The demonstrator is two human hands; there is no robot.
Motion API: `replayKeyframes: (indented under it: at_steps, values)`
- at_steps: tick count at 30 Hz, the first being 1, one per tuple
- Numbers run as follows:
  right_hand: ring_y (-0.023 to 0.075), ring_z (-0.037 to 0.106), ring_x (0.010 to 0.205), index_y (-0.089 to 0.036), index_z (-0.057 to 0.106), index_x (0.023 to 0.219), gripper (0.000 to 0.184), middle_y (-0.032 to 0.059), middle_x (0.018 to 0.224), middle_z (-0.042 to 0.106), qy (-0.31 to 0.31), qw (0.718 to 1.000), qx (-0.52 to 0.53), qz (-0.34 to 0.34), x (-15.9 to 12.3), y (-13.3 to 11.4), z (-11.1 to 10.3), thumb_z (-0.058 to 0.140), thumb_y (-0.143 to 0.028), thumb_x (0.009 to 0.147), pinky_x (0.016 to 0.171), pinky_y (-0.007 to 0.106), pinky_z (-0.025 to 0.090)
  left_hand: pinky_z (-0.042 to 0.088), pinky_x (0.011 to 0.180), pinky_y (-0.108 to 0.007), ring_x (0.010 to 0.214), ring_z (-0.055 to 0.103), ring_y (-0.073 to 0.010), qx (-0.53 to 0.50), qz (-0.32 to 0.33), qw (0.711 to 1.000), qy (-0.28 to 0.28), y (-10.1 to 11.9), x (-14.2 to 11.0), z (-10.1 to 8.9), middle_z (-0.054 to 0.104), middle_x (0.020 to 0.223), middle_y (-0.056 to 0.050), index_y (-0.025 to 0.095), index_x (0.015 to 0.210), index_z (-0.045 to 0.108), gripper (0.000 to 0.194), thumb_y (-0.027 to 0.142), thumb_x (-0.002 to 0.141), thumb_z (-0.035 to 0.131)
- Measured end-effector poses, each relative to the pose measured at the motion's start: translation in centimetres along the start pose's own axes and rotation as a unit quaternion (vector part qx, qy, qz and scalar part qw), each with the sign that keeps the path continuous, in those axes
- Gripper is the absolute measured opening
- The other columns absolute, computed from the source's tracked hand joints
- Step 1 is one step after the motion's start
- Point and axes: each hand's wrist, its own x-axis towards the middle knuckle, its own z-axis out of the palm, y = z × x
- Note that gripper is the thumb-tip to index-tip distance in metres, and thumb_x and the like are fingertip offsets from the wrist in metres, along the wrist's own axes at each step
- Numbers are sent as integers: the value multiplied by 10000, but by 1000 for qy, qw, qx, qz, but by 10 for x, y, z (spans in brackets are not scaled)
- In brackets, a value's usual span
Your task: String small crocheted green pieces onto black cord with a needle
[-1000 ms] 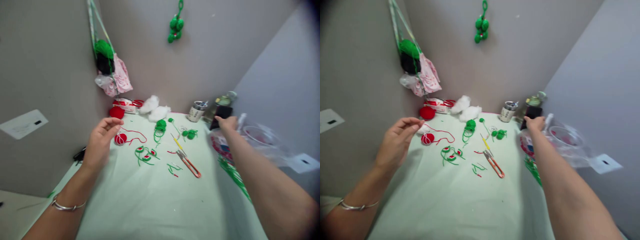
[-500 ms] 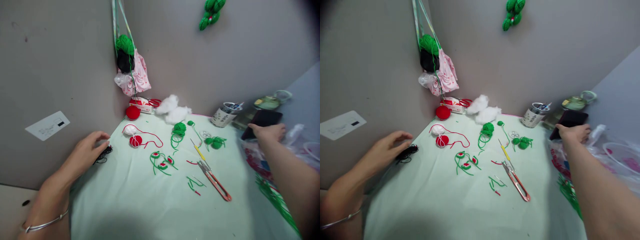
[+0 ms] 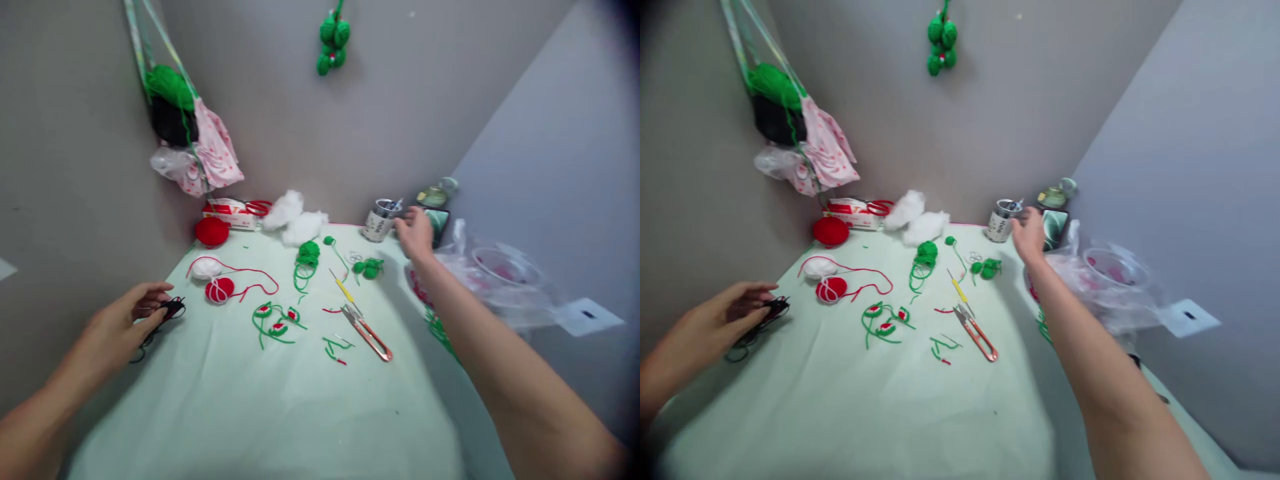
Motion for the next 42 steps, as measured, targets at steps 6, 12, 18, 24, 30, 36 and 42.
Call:
replayKeyframes:
  at_steps: [6,12,18,24,30,36,42]
  values:
    - [148,707,751,-158,697,997,181,45,905,747,-334,913,219,-85,-111,-95,-11,563,-243,911,739,272,549,542,789,-283,933,675,-219,-235,-10,952,-196,78,-29,38,697,1014,-42,279,1128,646,342,465,844,682]
    - [141,656,748,-178,693,1031,245,13,826,703,-507,762,396,-72,-202,-134,-53,704,-339,847,714,262,521,494,688,-228,784,632,-142,-319,-17,910,-264,123,-49,86,664,916,-9,230,1113,616,317,395,855,695]
    - [107,563,582,-165,662,774,232,-12,652,647,-443,757,475,75,-217,-114,-62,756,-377,780,593,244,460,503,661,-257,724,580,-137,-371,-42,886,-275,144,-59,115,620,852,4,206,1072,622,341,408,816,719]
    - [103,514,552,-167,705,791,262,-18,610,621,-406,749,507,131,-219,-95,-61,775,-418,769,557,244,407,448,568,-221,708,557,-141,-379,-73,859,-337,145,-74,135,601,803,-9,206,1019,636,371,534,848,652]
    - [80,509,609,-164,709,784,212,-15,688,628,-389,714,558,167,-209,-84,-67,803,-354,761,622,222,440,237,418,-170,483,369,-54,-339,-78,852,-391,134,-75,131,489,683,47,200,875,631,263,443,822,716]
    - [92,545,617,-185,640,827,253,30,835,685,-361,656,622,232,-190,-70,-77,802,-361,745,479,187,394,162,417,-155,463,292,-25,-363,-81,878,-301,120,-56,108,469,676,45,173,798,596,299,453,849,687]
    - [81,523,631,-210,605,808,219,-3,838,638,-287,666,650,229,-173,-58,-92,782,-323,747,437,169,369,135,397,-160,448,216,-52,-301,-61,908,-286,102,-35,87,331,535,75,182,808,623,303,475,834,694]
